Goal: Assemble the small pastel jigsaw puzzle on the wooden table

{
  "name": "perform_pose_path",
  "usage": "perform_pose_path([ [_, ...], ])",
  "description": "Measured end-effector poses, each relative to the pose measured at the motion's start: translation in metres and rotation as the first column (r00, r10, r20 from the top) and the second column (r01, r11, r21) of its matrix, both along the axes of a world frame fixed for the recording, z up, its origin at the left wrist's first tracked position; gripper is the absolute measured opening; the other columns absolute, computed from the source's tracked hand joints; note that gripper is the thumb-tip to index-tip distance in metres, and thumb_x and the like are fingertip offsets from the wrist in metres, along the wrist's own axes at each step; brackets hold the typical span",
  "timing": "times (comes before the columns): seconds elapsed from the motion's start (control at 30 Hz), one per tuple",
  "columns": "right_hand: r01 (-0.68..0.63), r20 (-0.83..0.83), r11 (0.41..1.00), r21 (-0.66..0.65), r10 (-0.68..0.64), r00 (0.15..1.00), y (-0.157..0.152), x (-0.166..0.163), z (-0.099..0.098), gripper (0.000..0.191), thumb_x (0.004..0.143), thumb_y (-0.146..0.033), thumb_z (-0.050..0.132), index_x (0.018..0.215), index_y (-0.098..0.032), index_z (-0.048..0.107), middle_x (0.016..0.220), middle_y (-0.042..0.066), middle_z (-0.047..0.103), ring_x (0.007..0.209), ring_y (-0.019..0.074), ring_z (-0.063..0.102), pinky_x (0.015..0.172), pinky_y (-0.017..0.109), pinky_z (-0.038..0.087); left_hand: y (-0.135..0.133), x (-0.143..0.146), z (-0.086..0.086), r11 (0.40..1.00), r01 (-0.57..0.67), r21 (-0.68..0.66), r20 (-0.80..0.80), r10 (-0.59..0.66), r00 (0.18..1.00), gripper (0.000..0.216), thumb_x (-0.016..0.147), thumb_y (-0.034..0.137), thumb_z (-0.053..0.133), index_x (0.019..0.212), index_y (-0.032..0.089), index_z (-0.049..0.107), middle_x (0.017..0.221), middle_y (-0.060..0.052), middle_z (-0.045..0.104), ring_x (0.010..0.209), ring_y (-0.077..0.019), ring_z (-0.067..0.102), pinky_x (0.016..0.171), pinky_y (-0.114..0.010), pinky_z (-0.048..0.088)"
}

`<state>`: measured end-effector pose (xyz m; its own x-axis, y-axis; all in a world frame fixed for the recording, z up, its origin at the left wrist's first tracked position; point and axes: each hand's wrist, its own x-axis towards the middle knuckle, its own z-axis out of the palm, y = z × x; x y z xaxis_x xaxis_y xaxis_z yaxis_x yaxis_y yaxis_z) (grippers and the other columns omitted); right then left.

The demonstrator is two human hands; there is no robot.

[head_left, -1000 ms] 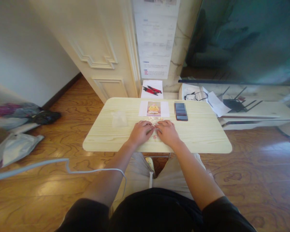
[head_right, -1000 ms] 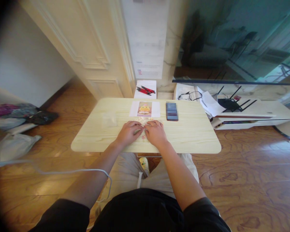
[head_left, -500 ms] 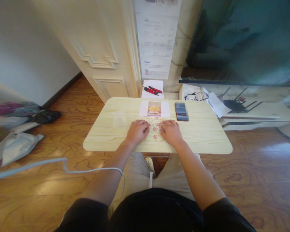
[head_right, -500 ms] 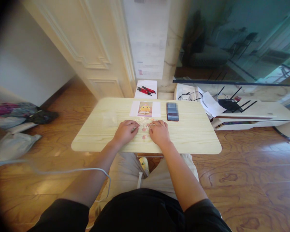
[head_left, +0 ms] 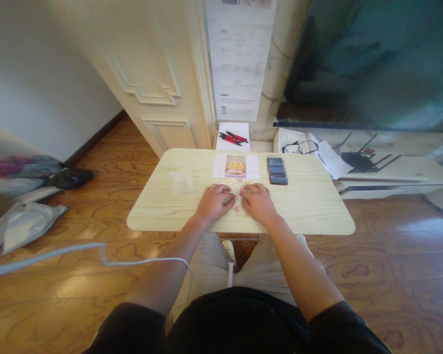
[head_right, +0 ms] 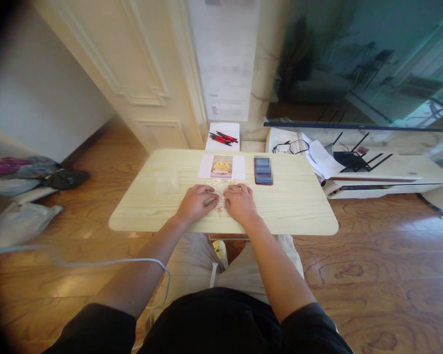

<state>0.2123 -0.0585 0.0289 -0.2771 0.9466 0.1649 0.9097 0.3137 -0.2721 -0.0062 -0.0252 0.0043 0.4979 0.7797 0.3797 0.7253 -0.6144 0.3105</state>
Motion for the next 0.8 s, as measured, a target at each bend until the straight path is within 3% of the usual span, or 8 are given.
perform_pose_path([
  [0.27,0.043,-0.015,0.999,0.009,-0.043,0.999,0.0,0.003,0.003,0.033,0.1,-0.027,0.059,0.13,-0.027,0.075,0.145,0.005,0.067,0.135,0.0289,0.047,0.117,0.045,0.037,0.004,-0.008,0.002,0.997,-0.083,-0.005,0.004,0.083,0.997,0.022,0.098,0.037,0.065,0.107,0.028,0.082,0.12,-0.007,0.075,0.114,-0.0281,0.065,0.1,-0.048,0.05],
  [0.57,0.107,0.016,0.993,-0.054,-0.106,0.994,0.002,0.002,0.003,0.038,0.102,-0.03,0.058,0.138,-0.028,0.071,0.147,0.007,0.066,0.135,0.0315,0.047,0.113,0.047,0.04,-0.003,0.011,0.002,0.998,-0.019,-0.054,-0.032,0.017,0.999,0.027,0.098,0.039,0.065,0.115,0.026,0.081,0.123,-0.008,0.074,0.118,-0.0298,0.063,0.102,-0.05,0.049],
  [0.8,0.105,0.022,0.992,-0.065,-0.104,0.994,0.006,0.003,0.001,0.031,0.104,-0.031,0.058,0.13,-0.027,0.076,0.143,0.007,0.069,0.134,0.0313,0.048,0.11,0.047,0.041,-0.001,0.015,0.012,1.0,0.006,-0.028,-0.124,-0.01,0.992,0.025,0.102,0.036,0.059,0.103,0.023,0.081,0.113,-0.009,0.075,0.114,-0.0309,0.062,0.098,-0.051,0.047],
])
